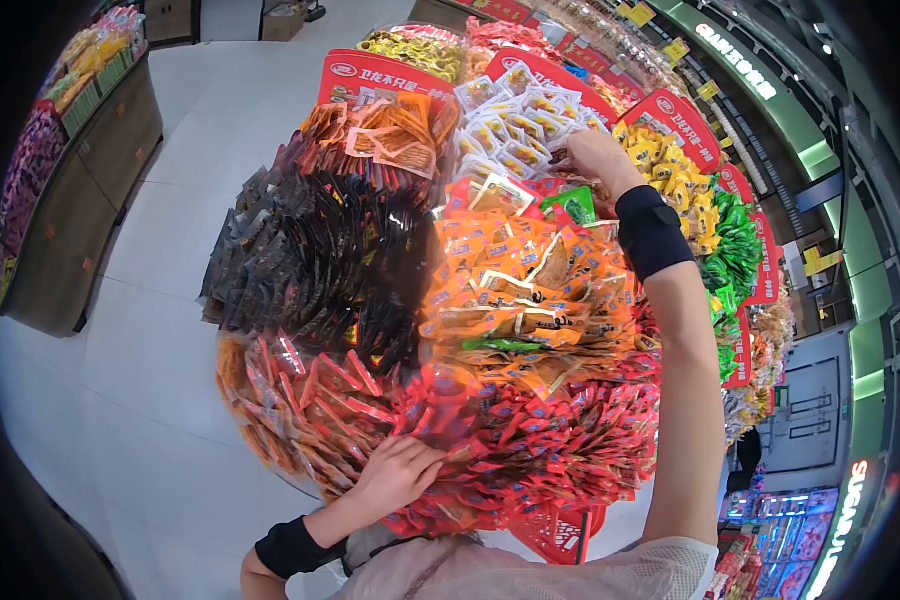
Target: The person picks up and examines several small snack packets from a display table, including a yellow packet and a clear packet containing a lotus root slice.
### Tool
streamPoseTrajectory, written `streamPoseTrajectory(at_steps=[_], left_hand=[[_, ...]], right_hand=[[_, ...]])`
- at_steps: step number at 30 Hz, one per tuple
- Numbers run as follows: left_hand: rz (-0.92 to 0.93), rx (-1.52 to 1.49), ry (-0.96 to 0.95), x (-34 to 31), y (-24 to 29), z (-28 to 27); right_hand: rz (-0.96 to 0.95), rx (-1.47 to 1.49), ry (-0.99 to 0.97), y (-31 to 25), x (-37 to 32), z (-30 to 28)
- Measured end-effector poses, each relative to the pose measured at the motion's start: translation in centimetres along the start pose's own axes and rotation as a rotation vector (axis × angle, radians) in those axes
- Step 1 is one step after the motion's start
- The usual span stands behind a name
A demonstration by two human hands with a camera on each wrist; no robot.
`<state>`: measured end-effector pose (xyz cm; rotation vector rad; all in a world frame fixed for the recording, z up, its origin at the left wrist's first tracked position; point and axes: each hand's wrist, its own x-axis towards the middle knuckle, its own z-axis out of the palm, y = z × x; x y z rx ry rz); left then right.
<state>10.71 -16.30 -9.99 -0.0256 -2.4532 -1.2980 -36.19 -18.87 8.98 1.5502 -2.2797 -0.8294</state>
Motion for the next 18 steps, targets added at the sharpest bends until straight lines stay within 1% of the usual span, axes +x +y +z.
streamPoseTrajectory(at_steps=[4, 7, 10, 13, 16, 18], left_hand=[[0.012, -0.015, 0.005, -0.1, -0.3, 0.2], [0.005, -0.021, 0.008, -0.1, -0.4, 0.3], [-0.001, -0.026, 0.014, -0.1, -0.4, 0.3], [0.002, -0.023, 0.007, -0.1, -0.2, 0.2], [0.006, -0.013, 0.012, -0.2, 0.0, 0.0], [0.009, -0.008, 0.017, -0.2, 0.0, 0.0]], right_hand=[[-0.01, -0.07, 0.001, 0.3, -0.5, -0.7], [-0.038, 0.007, 0.045, -0.3, -0.7, 0.3], [-0.007, 0.093, -0.014, -0.3, 0.3, 1.4], [0.056, 0.13, 0.021, -0.7, 1.2, 2.7], [-0.027, 0.219, -0.063, -0.7, 0.9, 2.2], [-0.045, 0.4, -0.058, 0.5, 0.5, 1.4]])
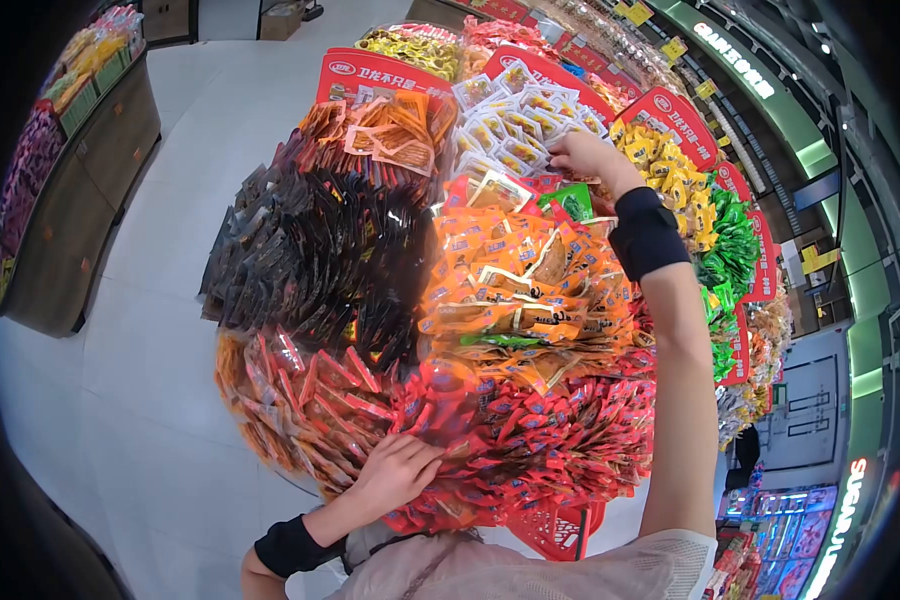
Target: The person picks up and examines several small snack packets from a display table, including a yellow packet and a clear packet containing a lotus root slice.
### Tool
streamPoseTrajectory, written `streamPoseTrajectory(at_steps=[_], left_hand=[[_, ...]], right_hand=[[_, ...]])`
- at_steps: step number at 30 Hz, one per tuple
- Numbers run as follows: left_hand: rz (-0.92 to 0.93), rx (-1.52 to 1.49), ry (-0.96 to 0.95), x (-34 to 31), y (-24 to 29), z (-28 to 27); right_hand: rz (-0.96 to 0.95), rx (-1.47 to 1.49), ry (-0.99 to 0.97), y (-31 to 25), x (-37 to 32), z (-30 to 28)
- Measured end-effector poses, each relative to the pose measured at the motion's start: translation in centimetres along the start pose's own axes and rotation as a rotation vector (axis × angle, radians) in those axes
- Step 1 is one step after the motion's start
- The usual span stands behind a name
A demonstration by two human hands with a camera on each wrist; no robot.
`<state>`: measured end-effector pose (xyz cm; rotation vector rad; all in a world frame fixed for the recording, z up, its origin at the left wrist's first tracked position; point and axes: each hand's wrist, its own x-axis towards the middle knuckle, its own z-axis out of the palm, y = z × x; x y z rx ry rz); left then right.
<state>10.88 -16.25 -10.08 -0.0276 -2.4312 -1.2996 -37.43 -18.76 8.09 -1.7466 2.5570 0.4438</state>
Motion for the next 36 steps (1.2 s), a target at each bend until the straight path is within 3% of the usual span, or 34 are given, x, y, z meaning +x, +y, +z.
streamPoseTrajectory(at_steps=[2, 9, 15, 21, 30, 36], left_hand=[[0.004, -0.004, -0.004, -0.1, -0.1, 0.1], [-0.02, -0.023, -0.024, 0.2, 0.1, -0.1], [-0.006, -0.021, -0.017, 0.0, -0.4, 0.2], [-0.017, -0.022, -0.018, 0.1, -0.5, 0.3], [-0.001, -0.015, -0.004, 0.1, -0.5, 0.2], [-0.013, -0.019, -0.023, 0.2, -0.6, 0.3]], right_hand=[[0.008, 0.025, 0.069, 0.3, -1.4, -1.5], [0.119, -0.481, -0.122, -0.5, -5.5, -2.4], [0.1, -0.614, 0.051, -0.5, -3.9, 0.5], [0.271, -0.402, 0.135, -0.3, -2.7, 0.1], [0.227, -0.291, 0.169, -0.8, -1.7, 0.7], [0.298, -0.213, 0.165, -2.7, -2.1, -0.1]])
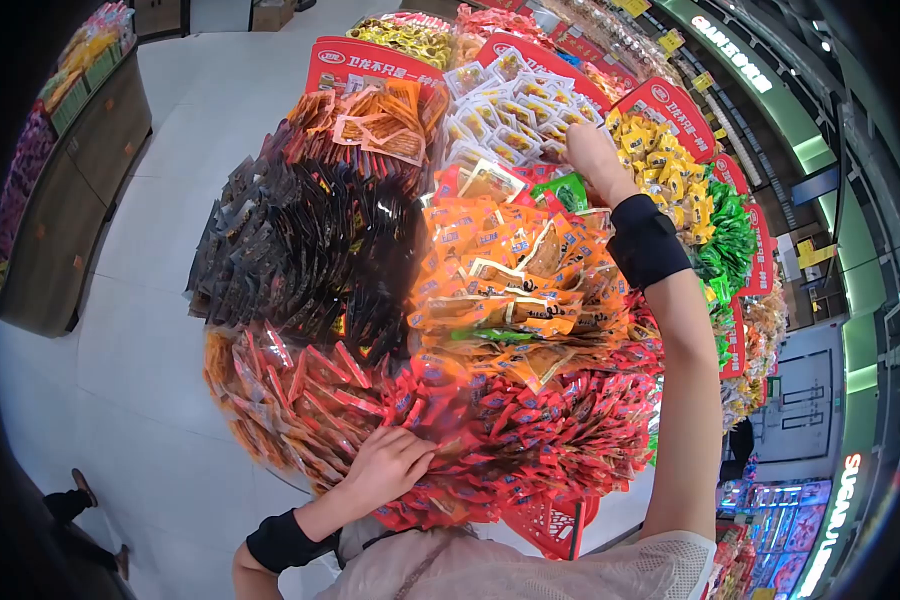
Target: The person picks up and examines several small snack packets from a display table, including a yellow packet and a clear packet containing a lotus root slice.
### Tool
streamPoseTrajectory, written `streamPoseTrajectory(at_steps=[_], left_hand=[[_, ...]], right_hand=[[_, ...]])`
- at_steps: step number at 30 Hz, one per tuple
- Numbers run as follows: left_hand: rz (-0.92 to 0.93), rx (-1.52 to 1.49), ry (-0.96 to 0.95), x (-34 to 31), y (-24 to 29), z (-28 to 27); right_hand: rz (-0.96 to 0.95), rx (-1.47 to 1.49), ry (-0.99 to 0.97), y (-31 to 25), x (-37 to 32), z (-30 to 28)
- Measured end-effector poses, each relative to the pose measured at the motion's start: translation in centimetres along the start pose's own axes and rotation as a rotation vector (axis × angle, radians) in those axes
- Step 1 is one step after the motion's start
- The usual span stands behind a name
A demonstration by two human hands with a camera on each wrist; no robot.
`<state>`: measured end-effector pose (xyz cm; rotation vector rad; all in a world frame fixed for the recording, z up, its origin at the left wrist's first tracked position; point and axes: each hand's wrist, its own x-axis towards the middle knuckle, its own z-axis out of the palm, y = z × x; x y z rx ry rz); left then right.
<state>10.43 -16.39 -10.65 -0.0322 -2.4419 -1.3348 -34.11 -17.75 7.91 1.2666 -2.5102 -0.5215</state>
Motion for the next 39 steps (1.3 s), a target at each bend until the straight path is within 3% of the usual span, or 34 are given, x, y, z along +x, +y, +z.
streamPoseTrajectory(at_steps=[6, 9, 12, 13, 14, 17, 20, 23, 27, 32, 35, 39], left_hand=[[0.023, 0.013, 0.022, 0.0, 0.1, -0.1], [0.026, 0.012, 0.024, -0.2, 0.2, 0.1], [0.032, 0.026, 0.026, -0.2, 0.3, -0.2], [0.033, 0.029, 0.02, -0.2, 0.4, -0.4], [0.035, 0.031, 0.011, -0.2, 0.4, -0.4], [0.017, -0.011, 0.014, -0.4, 0.1, 0.0], [0.04, 0.007, 0.017, -0.3, 0.3, -0.3], [0.032, 0.006, 0.016, -0.3, 0.5, -0.5], [0.048, 0.009, 0.031, -0.4, 0.4, -0.5], [0.058, 0.017, 0.028, -0.2, 0.5, -0.5], [0.03, 0.032, -0.009, -0.3, 0.5, -0.5], [0.034, 0.036, 0.003, -0.5, 0.6, -0.4]], right_hand=[[-0.007, 0.007, -0.11, 0.7, 1.6, 1.9], [0.054, 0.017, 0.007, 0.6, 2.1, 3.8], [0.019, 0.03, -0.078, 1.6, 2.8, 2.2], [0.009, 0.043, -0.108, 1.6, 2.8, 1.0], [0.187, 0.217, -0.414, 1.1, 4.0, -1.6], [0.104, 0.092, 0.025, -0.8, 4.6, -3.6], [-0.023, 0.173, 0.115, -3.0, 5.0, -3.0], [-0.069, 0.046, 0.226, -2.9, 6.3, -0.1], [0.027, 0.039, 0.1, -1.6, 6.2, -0.8], [-0.064, -0.046, 0.016, -1.4, 5.7, -0.9], [-0.074, -0.053, 0.101, -2.2, 5.4, -0.6], [-0.033, -0.111, 0.058, -3.4, 4.6, -2.0]])
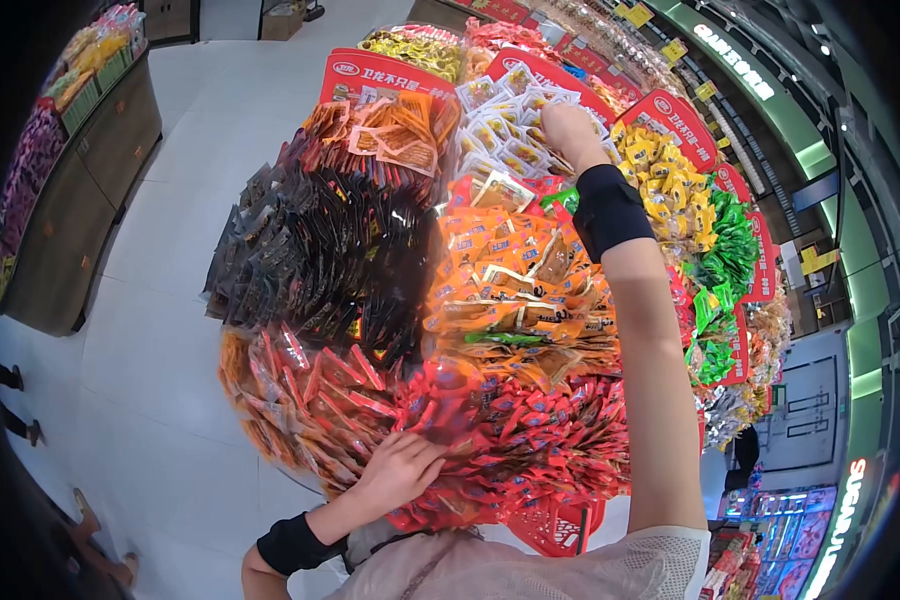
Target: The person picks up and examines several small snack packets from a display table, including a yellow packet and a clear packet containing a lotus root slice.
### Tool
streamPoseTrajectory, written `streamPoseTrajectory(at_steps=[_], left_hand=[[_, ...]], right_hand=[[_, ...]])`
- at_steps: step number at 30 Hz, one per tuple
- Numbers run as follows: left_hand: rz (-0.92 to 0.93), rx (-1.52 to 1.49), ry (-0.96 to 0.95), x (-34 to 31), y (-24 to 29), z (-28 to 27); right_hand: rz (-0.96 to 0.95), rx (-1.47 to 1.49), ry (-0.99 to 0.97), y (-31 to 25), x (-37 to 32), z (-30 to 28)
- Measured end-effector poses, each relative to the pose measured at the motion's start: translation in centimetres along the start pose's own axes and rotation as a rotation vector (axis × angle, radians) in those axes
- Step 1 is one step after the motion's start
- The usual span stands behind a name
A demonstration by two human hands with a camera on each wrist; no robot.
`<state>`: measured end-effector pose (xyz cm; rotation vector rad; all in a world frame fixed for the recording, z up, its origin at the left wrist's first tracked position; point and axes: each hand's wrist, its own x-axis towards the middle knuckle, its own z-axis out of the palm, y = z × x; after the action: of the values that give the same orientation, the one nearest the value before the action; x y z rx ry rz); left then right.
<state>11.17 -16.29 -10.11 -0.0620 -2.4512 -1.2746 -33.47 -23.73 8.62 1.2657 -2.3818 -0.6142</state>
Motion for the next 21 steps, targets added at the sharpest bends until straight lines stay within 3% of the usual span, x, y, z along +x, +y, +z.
streamPoseTrajectory(at_steps=[2, 5, 7, 9, 12, 15, 21], left_hand=[[0.007, 0.006, 0.002, 0.0, 0.0, 0.1], [0.019, 0.036, 0.024, 0.1, 0.2, 0.2], [0.011, 0.064, 0.012, 0.1, 0.7, 0.1], [-0.024, 0.067, -0.031, 0.1, 1.3, 0.3], [-0.018, 0.112, 0.001, 0.1, 1.9, 0.9], [-0.037, 0.13, -0.022, 0.2, 2.4, 1.2], [-0.05, 0.221, -0.015, 0.1, 3.5, 1.8]], right_hand=[[-0.032, 0.018, 0.096, 0.3, 0.0, 1.4], [0.092, 0.189, 0.022, 2.0, -1.0, 0.4], [0.123, 0.294, 0.165, 3.4, -2.3, -0.5], [0.035, 0.393, 0.465, 5.9, -4.3, -0.5], [0.193, 0.638, 0.502, 4.5, -14.2, -8.7], [0.174, 0.702, 0.668, 6.3, -22.0, -10.3], [0.434, 0.863, 0.669, 8.0, -36.3, -11.6]])
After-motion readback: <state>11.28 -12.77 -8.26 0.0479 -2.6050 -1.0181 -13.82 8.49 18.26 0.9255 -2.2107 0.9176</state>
